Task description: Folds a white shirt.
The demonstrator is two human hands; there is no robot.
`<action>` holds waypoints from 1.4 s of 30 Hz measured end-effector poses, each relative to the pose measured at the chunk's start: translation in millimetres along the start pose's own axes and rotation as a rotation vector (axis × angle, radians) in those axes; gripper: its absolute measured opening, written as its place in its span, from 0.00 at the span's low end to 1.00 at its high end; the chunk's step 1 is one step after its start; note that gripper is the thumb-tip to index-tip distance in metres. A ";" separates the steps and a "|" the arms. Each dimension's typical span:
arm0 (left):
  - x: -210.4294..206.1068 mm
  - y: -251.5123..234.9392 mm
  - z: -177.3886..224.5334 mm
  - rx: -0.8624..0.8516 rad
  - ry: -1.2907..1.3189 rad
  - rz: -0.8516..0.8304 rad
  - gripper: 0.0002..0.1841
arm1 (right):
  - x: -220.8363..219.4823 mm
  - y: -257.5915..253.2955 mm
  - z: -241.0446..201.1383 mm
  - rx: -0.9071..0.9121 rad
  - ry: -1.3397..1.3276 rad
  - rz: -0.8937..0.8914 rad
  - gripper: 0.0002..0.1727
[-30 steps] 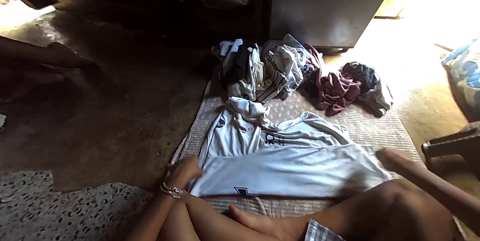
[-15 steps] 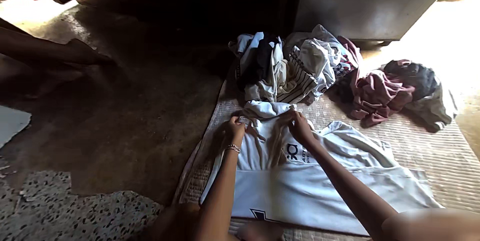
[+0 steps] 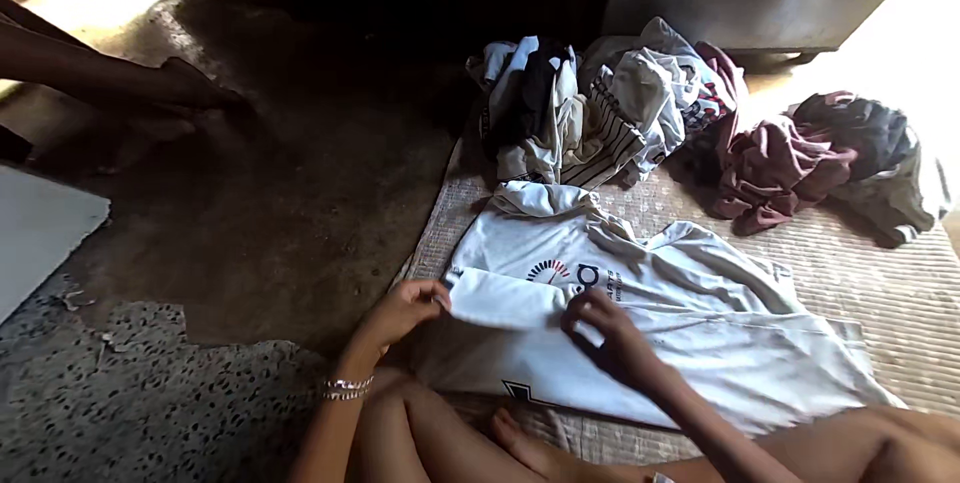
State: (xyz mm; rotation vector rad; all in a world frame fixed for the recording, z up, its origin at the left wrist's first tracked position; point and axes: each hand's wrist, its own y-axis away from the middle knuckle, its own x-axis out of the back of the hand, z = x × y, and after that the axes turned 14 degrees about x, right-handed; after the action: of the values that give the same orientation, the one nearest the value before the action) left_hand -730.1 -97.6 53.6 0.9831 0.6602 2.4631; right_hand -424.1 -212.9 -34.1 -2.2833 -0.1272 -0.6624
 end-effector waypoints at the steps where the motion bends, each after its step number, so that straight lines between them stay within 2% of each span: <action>1: -5.0 10.0 -7.0 0.087 -0.090 -0.047 0.07 | -10.8 17.2 -12.5 0.000 0.018 -0.070 0.07; 4: -22.3 14.6 -25.9 0.308 -0.219 -0.173 0.11 | -40.3 51.6 -24.4 0.048 0.096 -0.219 0.07; 7: -31.2 11.3 -37.1 0.347 -0.299 -0.148 0.12 | -52.6 62.9 -25.1 0.096 0.173 -0.200 0.06; 10: -31.5 7.7 -32.8 0.390 -0.420 -0.199 0.13 | -44.2 60.0 -30.4 0.009 0.048 -0.255 0.07; 12: -30.9 2.8 -27.4 0.425 -0.524 -0.246 0.13 | -20.4 52.7 -29.2 -0.067 -0.095 -0.414 0.10; 13: -29.3 -0.8 -23.8 0.432 -0.591 -0.263 0.12 | -2.7 49.8 -24.5 -0.091 -0.100 -0.432 0.11; 14: -26.9 -5.4 -19.1 0.434 -0.650 -0.265 0.14 | 19.3 49.1 -16.6 -0.124 -0.063 -0.381 0.10; 16: -21.5 -18.4 -2.0 0.384 -0.678 -0.165 0.17 | 79.4 48.1 10.8 -0.265 0.087 -0.227 0.11; 18: -19.0 -40.8 26.4 0.281 -0.564 -0.013 0.18 | 142.7 46.6 54.9 -0.455 0.278 -0.172 0.15; 20: -25.4 -81.8 57.9 0.195 -0.435 0.111 0.24 | 191.6 41.4 100.7 -0.611 0.394 -0.275 0.19; 23: -47.8 -154.1 85.7 0.042 -0.257 0.313 0.40 | 220.1 41.4 157.0 -0.671 0.295 -0.467 0.36; 24: -55.7 -170.7 92.2 0.012 -0.193 0.345 0.41 | 219.7 42.8 167.4 -0.658 0.223 -0.499 0.40; 26: -67.9 -189.4 110.6 0.033 -0.097 0.341 0.32 | 219.7 43.9 170.6 -0.694 0.132 -0.567 0.36; 28: -65.9 -204.6 126.6 0.101 -0.048 0.263 0.20 | 228.3 45.5 161.1 -0.800 0.110 -0.702 0.25; 31: -37.0 -210.9 126.3 0.213 0.005 0.183 0.20 | 256.9 60.8 145.7 -0.964 0.156 -0.846 0.24; 34: -5.2 -198.5 130.2 0.124 0.119 0.222 0.19 | 308.7 87.8 144.9 -0.835 0.103 -0.635 0.25; 37: 14.6 -173.3 139.3 -0.088 0.203 0.256 0.17 | 340.3 94.5 119.0 -0.890 -0.073 -0.173 0.12; 38: 18.5 -162.4 140.4 -0.149 0.245 0.255 0.16 | 345.7 96.3 104.8 -0.914 -0.170 -0.010 0.11; 39: 21.2 -151.1 139.6 -0.195 0.292 0.246 0.15 | 350.2 99.9 90.7 -0.908 -0.213 0.110 0.14; 40: 24.5 -140.1 135.6 -0.237 0.349 0.227 0.14 | 354.8 104.4 76.6 -0.879 -0.139 0.153 0.16; 42: 31.7 -108.6 115.4 -0.329 0.414 0.174 0.15 | 363.5 122.4 47.8 -0.736 0.252 -0.022 0.16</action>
State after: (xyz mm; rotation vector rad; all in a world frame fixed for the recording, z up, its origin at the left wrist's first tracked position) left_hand -647.7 38.2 83.2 0.4243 0.2767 2.8400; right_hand -56.3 -305.7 40.4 -2.8559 0.2566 -1.1432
